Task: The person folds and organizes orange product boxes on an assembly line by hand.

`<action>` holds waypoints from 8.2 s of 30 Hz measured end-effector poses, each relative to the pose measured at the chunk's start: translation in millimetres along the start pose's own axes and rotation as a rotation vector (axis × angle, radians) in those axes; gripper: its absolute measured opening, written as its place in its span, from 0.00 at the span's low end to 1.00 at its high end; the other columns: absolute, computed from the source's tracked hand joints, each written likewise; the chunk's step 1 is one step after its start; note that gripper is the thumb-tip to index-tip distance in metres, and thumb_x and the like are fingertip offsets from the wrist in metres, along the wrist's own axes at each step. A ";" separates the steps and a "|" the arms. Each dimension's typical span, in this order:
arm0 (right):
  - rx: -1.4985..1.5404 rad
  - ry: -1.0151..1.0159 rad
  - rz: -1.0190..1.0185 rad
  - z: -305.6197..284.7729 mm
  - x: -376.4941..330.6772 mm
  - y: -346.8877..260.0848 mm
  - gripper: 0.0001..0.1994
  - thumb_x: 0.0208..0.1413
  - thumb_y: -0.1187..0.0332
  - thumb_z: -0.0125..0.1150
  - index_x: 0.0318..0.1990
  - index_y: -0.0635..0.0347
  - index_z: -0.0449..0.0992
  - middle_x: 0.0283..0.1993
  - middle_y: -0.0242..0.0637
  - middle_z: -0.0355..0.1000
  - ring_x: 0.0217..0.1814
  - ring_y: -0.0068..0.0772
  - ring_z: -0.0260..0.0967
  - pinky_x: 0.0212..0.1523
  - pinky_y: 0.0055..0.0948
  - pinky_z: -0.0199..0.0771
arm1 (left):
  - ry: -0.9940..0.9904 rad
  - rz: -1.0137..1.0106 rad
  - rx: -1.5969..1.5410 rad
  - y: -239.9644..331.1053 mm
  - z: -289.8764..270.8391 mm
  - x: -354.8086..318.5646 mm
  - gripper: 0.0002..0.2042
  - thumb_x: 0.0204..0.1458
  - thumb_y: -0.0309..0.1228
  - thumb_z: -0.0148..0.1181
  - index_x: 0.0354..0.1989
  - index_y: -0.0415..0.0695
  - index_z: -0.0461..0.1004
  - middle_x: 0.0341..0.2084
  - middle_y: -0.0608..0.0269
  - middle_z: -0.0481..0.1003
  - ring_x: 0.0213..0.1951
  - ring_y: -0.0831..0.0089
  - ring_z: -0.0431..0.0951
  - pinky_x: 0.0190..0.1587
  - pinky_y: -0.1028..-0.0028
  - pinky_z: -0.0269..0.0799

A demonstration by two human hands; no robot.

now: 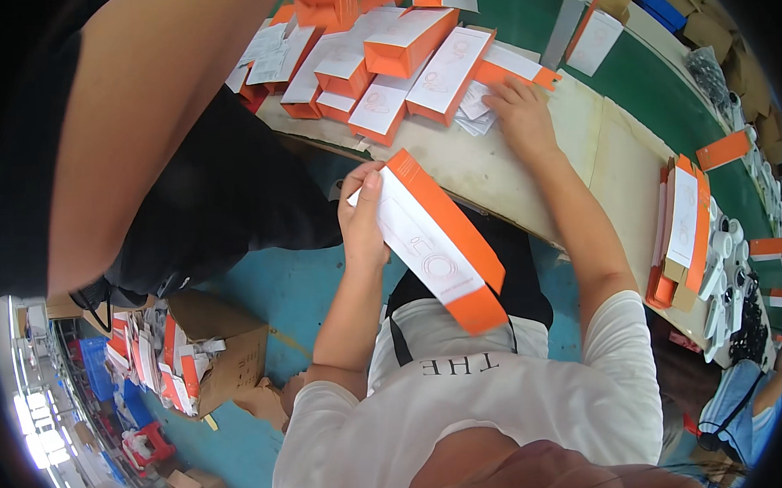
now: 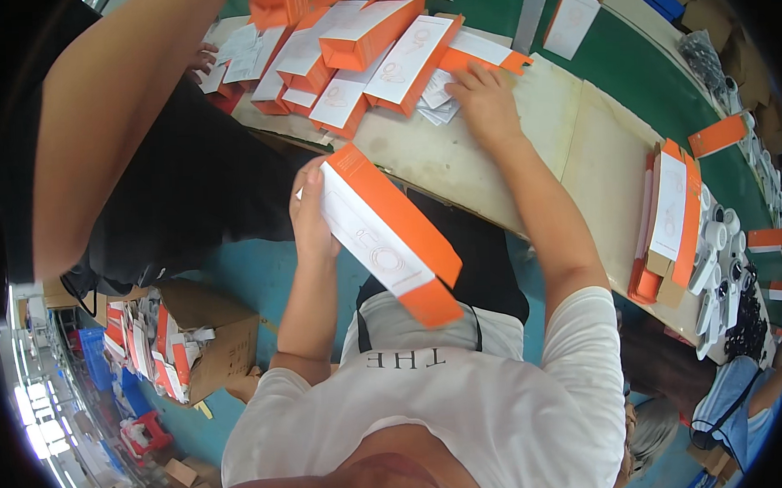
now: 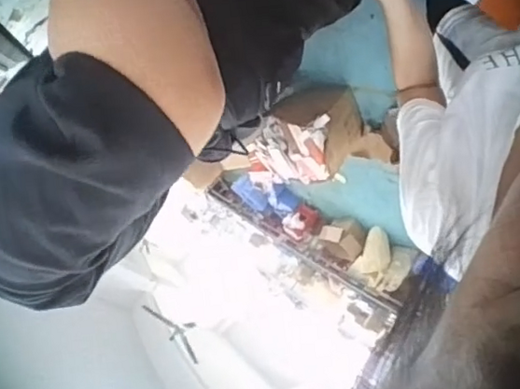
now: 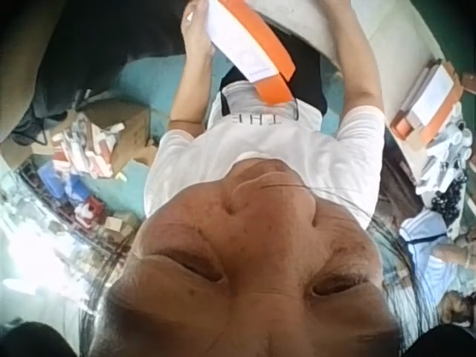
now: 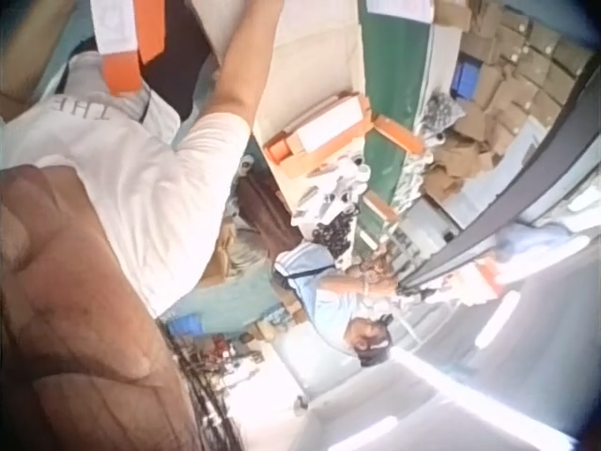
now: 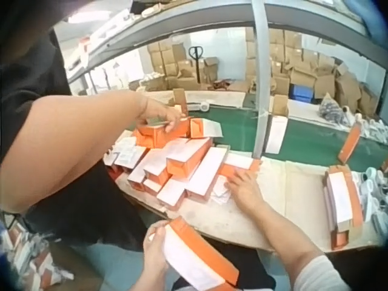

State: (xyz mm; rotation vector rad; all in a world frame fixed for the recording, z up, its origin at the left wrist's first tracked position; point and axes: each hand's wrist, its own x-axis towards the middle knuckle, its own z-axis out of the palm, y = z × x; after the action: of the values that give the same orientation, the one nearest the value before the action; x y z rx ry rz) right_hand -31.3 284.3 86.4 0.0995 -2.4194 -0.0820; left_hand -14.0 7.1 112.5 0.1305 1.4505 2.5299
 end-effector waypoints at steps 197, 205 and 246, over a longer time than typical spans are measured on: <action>1.853 -0.309 0.724 -155.8 -36.6 -105.5 0.25 0.48 0.78 0.48 0.58 0.62 0.63 0.59 0.37 0.61 0.56 0.29 0.62 0.57 0.27 0.61 | -0.543 0.905 0.638 -14.0 55.8 -47.9 0.37 0.21 0.48 0.76 0.42 0.44 0.66 0.44 0.54 0.66 0.44 0.61 0.69 0.45 0.67 0.68; 1.049 -0.122 0.570 -60.4 -15.3 -49.3 0.16 0.52 0.68 0.52 0.49 0.55 0.73 0.53 0.39 0.68 0.58 0.38 0.62 0.61 0.35 0.54 | -0.081 0.442 0.367 -1.8 2.5 -13.2 0.17 0.44 0.29 0.64 0.42 0.39 0.69 0.40 0.60 0.72 0.43 0.73 0.71 0.48 0.74 0.66; 0.022 -0.037 -0.134 -1.5 10.1 8.4 0.09 0.40 0.70 0.60 0.33 0.55 0.77 0.46 0.31 0.69 0.56 0.37 0.60 0.55 0.42 0.57 | 0.227 -0.601 -0.724 -64.1 -54.2 -10.7 0.21 0.57 0.42 0.41 0.53 0.42 0.64 0.49 0.51 0.68 0.48 0.52 0.72 0.41 0.52 0.75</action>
State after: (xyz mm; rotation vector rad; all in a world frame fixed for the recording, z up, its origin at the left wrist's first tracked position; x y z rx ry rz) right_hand -38.3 291.7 94.9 0.2729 -2.4488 -0.1198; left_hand -4.2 -9.7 30.2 -0.6236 0.4289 2.3969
